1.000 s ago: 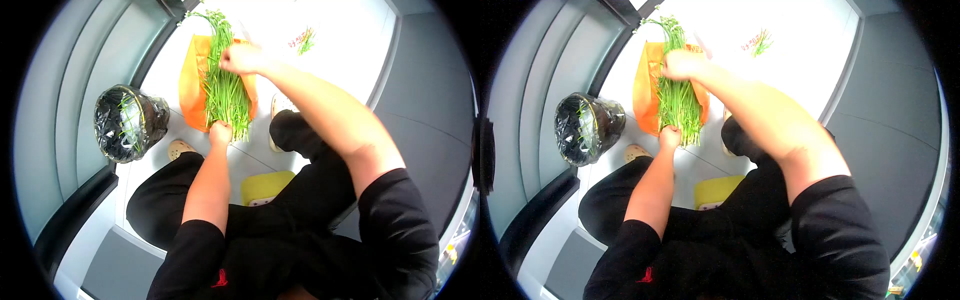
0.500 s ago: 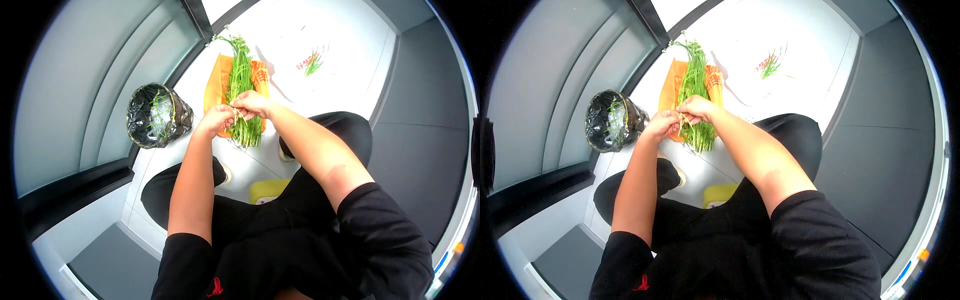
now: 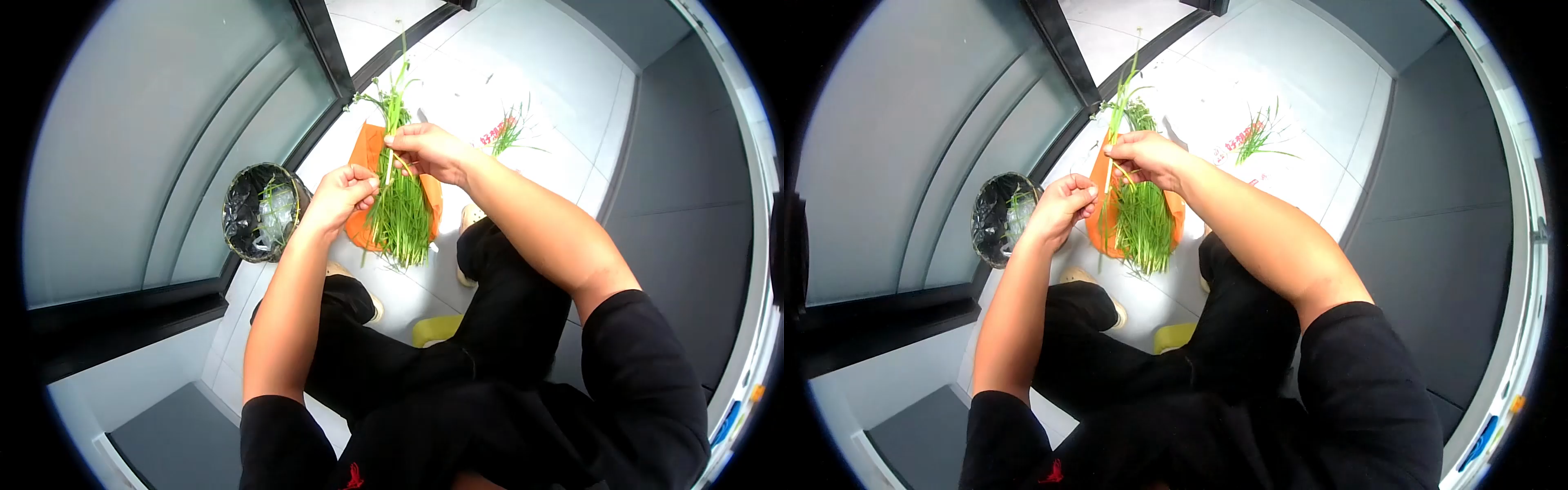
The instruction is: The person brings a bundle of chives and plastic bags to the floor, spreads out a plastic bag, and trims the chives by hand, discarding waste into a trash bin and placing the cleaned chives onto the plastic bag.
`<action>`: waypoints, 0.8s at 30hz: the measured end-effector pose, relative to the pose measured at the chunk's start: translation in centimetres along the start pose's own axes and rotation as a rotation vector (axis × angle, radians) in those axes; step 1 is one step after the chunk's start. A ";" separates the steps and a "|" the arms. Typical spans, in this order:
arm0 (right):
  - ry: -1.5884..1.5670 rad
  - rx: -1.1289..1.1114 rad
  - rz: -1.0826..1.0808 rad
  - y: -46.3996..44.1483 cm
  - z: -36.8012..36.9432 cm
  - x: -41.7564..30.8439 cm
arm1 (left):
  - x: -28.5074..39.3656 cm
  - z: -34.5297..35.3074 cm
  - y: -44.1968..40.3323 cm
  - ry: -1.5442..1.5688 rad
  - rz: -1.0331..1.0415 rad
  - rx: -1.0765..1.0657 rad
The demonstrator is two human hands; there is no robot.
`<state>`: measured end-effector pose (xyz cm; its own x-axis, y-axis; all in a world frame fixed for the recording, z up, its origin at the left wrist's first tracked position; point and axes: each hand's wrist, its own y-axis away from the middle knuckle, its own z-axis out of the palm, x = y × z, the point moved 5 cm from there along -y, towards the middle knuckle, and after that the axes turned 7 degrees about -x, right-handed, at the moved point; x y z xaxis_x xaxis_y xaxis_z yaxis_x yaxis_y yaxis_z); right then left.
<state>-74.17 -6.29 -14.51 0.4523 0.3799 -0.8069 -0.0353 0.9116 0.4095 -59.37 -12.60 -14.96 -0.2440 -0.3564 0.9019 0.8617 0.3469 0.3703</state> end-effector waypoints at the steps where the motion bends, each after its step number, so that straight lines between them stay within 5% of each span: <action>1: -0.043 0.007 -0.037 -0.2 -0.2 -0.1 | 0.1 -0.2 -0.1 -0.001 0.000 0.001; 15: 0.024 0.071 -0.135 -2.7 -0.3 -0.9 | 1.7 -0.2 -3.5 0.141 0.059 0.136; 19: 0.038 0.011 -0.194 -3.0 0.3 -1.0 | 2.3 0.9 -3.7 0.176 -0.003 0.097; 24: -0.039 0.048 -0.219 -2.6 0.4 -1.9 | 1.8 1.0 -4.7 0.195 0.157 -0.054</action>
<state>-74.60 -9.44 -13.89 0.4784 0.1662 -0.8623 0.1093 0.9630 0.2462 -64.27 -14.04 -14.87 -0.0195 -0.4646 0.8853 0.9059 0.3665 0.2122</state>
